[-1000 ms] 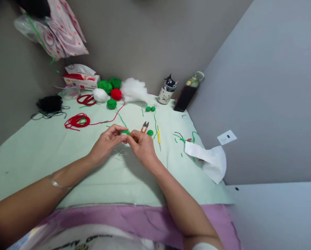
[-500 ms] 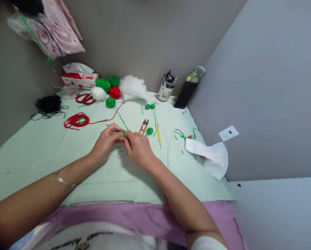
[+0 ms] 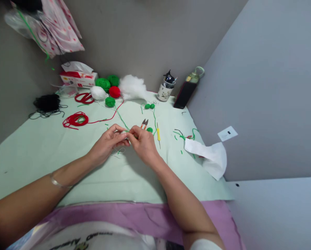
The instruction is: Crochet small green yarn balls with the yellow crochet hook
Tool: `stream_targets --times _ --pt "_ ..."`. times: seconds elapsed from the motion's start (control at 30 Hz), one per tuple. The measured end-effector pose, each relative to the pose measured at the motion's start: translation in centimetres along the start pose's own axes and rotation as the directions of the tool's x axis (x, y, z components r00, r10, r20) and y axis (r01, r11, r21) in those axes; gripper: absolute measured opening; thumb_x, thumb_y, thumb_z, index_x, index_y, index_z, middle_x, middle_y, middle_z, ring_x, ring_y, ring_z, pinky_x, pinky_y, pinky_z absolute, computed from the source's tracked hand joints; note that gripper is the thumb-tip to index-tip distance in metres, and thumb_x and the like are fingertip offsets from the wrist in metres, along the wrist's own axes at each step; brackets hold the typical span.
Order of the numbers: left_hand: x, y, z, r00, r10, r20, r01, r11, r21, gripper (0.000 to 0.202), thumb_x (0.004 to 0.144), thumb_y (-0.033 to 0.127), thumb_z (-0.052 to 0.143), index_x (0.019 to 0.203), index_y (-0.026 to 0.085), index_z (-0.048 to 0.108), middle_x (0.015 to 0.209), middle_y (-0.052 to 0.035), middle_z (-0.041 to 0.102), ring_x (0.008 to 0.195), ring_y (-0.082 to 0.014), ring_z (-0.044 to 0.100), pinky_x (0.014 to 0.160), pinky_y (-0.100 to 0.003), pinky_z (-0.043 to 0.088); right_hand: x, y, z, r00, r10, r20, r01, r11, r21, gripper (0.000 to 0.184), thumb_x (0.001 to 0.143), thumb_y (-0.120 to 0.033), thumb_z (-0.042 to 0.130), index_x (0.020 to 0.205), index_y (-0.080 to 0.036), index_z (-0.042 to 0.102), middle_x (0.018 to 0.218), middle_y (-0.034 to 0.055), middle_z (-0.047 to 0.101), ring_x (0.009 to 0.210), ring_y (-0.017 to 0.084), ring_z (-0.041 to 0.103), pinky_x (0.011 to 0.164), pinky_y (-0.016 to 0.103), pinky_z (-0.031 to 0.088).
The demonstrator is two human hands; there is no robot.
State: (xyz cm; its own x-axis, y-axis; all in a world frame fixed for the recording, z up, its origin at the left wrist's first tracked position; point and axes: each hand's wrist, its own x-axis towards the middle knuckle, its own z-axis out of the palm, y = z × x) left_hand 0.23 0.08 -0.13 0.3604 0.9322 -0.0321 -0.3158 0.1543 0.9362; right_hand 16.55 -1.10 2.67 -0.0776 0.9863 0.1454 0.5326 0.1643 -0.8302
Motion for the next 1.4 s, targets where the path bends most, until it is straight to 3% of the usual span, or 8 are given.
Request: stream_targets --times 0.37,0.53,0.63,0.73,0.87,0.97,1.13,1.4 --pt "1.1 -0.1 -0.5 0.992 0.07 -0.104 -0.051 0.982 0.182 0.019 0.073 0.013 0.071 0.081 0.021 0.055 0.056 0.009 0.06 0.049 -0.0098 0.058 0.053 -0.021 0.045 -1.2 -1.5 1.0 0.993 -0.007 0.12 0.008 1.0 -0.007 0.022 0.093 -0.022 0.051 0.074 -0.02 0.062 0.063 -0.004 0.051 0.06 0.013 0.042 0.063 0.028 0.03" --pt "0.9 0.1 -0.8 0.994 0.032 -0.105 -0.014 0.985 0.172 0.015 0.077 0.024 0.07 0.082 0.021 0.056 0.064 0.0041 0.067 0.057 -0.0139 0.065 0.062 -0.027 0.053 -0.8 -0.9 0.9 0.991 -0.059 0.122 0.071 0.993 -0.09 0.018 0.094 -0.023 0.055 0.078 -0.021 0.065 0.065 -0.003 0.058 0.062 0.014 0.049 0.064 0.029 0.034" --pt "0.8 0.2 -1.0 0.993 0.022 -0.113 -0.003 0.986 0.167 0.018 0.077 0.029 0.073 0.082 0.021 0.057 0.064 0.0041 0.065 0.058 -0.0145 0.064 0.066 -0.029 0.053 -0.4 -0.7 -0.1 0.983 -0.184 0.009 0.184 0.976 -0.114 0.016 0.091 -0.026 0.064 0.076 -0.022 0.066 0.088 0.0044 0.069 0.087 0.02 0.06 0.074 0.031 0.041" --pt "0.7 0.3 -0.9 0.992 0.031 -0.119 -0.01 0.985 0.17 0.019 0.077 0.03 0.075 0.08 0.021 0.059 0.066 0.0039 0.064 0.062 -0.0143 0.062 0.066 -0.028 0.048 -0.4 -1.0 -0.8 0.974 -0.227 0.001 0.224 0.964 0.145 0.022 0.091 -0.03 0.066 0.071 -0.022 0.06 0.11 0.0081 0.071 0.104 0.022 0.063 0.079 0.033 0.047" --pt "0.6 0.3 -0.8 0.992 0.034 -0.122 -0.013 0.986 0.166 0.015 0.078 0.031 0.073 0.082 0.021 0.063 0.072 0.0022 0.066 0.067 -0.0146 0.058 0.064 -0.027 0.042 -0.5 -1.0 -0.9 0.978 -0.116 0.172 0.025 0.89 0.455 0.014 0.092 -0.034 0.063 0.088 -0.023 0.055 0.111 0.0053 0.07 0.065 0.012 0.059 0.06 0.029 0.047" --pt "0.5 0.2 -0.7 0.99 0.045 -0.136 -0.022 0.987 0.162 0.012 0.079 0.03 0.071 0.087 0.021 0.068 0.08 0.0008 0.067 0.07 -0.0149 0.056 0.066 -0.027 0.042 -0.3 -0.3 -0.7 0.994 -0.086 0.064 0.07 0.973 0.219 0.021 0.088 -0.03 0.068 0.104 -0.024 0.057 0.111 0.0029 0.067 0.063 0.01 0.05 0.061 0.028 0.042" --pt "0.5 -0.1 -0.8 0.985 0.058 -0.16 -0.032 0.986 0.162 0.013 0.078 0.029 0.074 0.085 0.021 0.067 0.08 0.001 0.064 0.072 -0.0151 0.054 0.068 -0.028 0.042 0.0 0.5 -0.2 0.984 -0.124 0.129 0.146 0.973 -0.177 0.008 0.091 -0.027 0.065 0.09 -0.021 0.06 0.083 -0.0005 0.063 0.073 0.014 0.052 0.07 0.028 0.037" --pt "0.5 -0.1 -0.7 0.995 0.024 -0.093 -0.01 0.989 0.148 0.017 0.081 0.034 0.074 0.089 0.021 0.067 0.081 0.0016 0.065 0.072 -0.0144 0.057 0.072 -0.028 0.044 0.4 0.9 0.4 0.993 -0.029 0.115 0.034 0.998 -0.044 0.034 0.091 -0.037 0.064 0.066 -0.022 0.047 0.06 -0.0063 0.04 0.059 0.011 0.034 0.059 0.028 0.026"
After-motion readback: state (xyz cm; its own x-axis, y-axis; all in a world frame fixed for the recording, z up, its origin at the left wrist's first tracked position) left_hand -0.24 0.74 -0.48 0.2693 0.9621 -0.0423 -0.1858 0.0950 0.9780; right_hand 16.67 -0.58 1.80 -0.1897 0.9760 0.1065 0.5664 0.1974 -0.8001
